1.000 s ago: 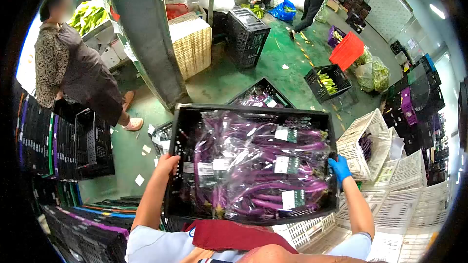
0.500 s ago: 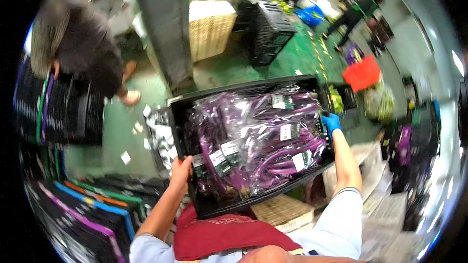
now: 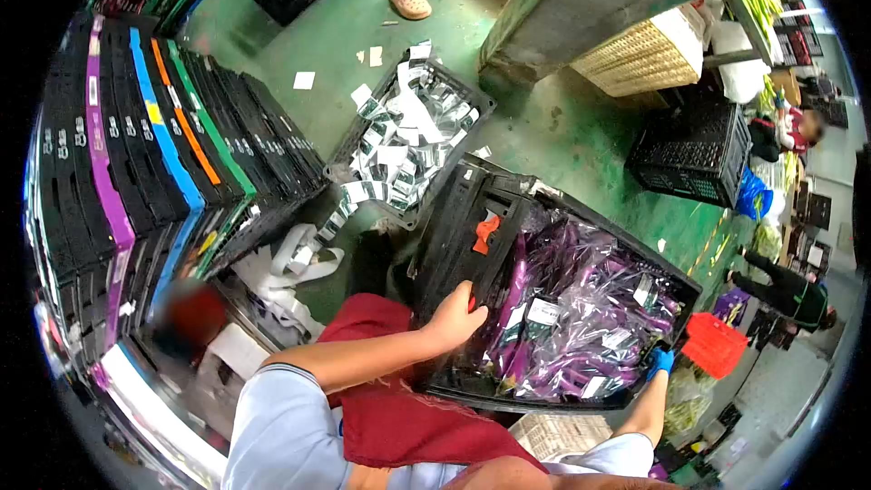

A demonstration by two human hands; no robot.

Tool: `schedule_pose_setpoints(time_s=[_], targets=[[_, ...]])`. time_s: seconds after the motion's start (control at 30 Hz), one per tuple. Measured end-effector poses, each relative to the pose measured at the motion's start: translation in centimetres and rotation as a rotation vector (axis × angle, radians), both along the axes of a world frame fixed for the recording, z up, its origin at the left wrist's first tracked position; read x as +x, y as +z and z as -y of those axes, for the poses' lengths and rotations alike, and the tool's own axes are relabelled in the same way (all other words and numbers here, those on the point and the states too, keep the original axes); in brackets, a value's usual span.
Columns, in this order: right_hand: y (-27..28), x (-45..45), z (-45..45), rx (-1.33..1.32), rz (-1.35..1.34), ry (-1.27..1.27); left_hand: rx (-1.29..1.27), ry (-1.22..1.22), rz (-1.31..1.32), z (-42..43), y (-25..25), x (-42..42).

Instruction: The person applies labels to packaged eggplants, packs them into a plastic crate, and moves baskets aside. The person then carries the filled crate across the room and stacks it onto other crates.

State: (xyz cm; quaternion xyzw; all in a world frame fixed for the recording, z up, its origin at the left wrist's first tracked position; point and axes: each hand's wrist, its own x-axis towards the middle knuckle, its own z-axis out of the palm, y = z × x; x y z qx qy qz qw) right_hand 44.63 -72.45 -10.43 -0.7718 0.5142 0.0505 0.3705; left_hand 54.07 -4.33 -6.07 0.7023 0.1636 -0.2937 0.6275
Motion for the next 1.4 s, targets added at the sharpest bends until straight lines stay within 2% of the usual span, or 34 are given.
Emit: schedule_pose_setpoints(time_s=[0.13, 0.23, 0.37, 0.63, 0.67, 0.77, 0.83, 0.97, 1.17, 1.23, 1.27, 1.3, 1.37, 1.4], targets=[[0.2, 0.8, -1.0, -0.003, 0.012, -0.031, 0.010, 0.038, -0.002, -0.5, 1.0, -0.6], [0.8, 1.4, -1.4, -0.031, 0.022, -0.046, 0.011, -0.023, -0.158, -1.1, 2.0, -1.3], [3.0, 2.3, -5.5, 0.029, 0.024, -0.049, -0.057, 0.074, -0.040, -1.4, 1.7, -1.6], [1.0, 1.6, -1.5, -0.104, -0.049, 0.054, 0.069, 0.006, 0.010, -1.6, 1.2, 0.0], [2.9, 2.7, -5.9, -0.105, 0.005, 0.002, 0.082, -0.004, 0.030, -1.5, 1.2, 0.2], [3.3, 3.6, -6.5, -0.160, -0.069, -0.087, 0.062, -0.011, 0.091, -1.0, 1.2, 0.8], [3.1, 2.8, -5.9, -0.081, -0.026, -0.112, 0.053, -0.007, 0.149, -0.7, 0.6, 1.0], [2.0, 1.4, -3.8, -0.189, 0.049, 0.014, 0.041, -0.061, 0.114, -0.2, 0.5, 2.2], [0.4, -0.8, -0.4, -0.163, 0.061, -0.021, 0.025, -0.137, 0.147, -0.2, 0.4, 4.0], [0.5, -0.9, -0.3, -0.102, 0.066, -0.049, 0.047, -0.354, 0.112, -1.7, 0.8, 5.2], [1.2, -0.5, -0.9, -0.166, 0.012, 0.040, 0.042, -0.449, 0.101, -2.8, 0.3, 6.4], [1.4, -0.5, -1.6, -0.184, 0.025, 0.026, 0.038, -0.546, 0.091, -4.0, -0.4, 8.1], [1.6, 0.0, -3.2, -0.220, 0.053, -0.003, 0.086, -0.288, 0.435, -5.9, -4.2, 12.7], [1.9, 0.6, -3.8, -0.225, 0.003, 0.003, 0.067, -0.162, 0.526, -5.6, -7.7, 14.5]])
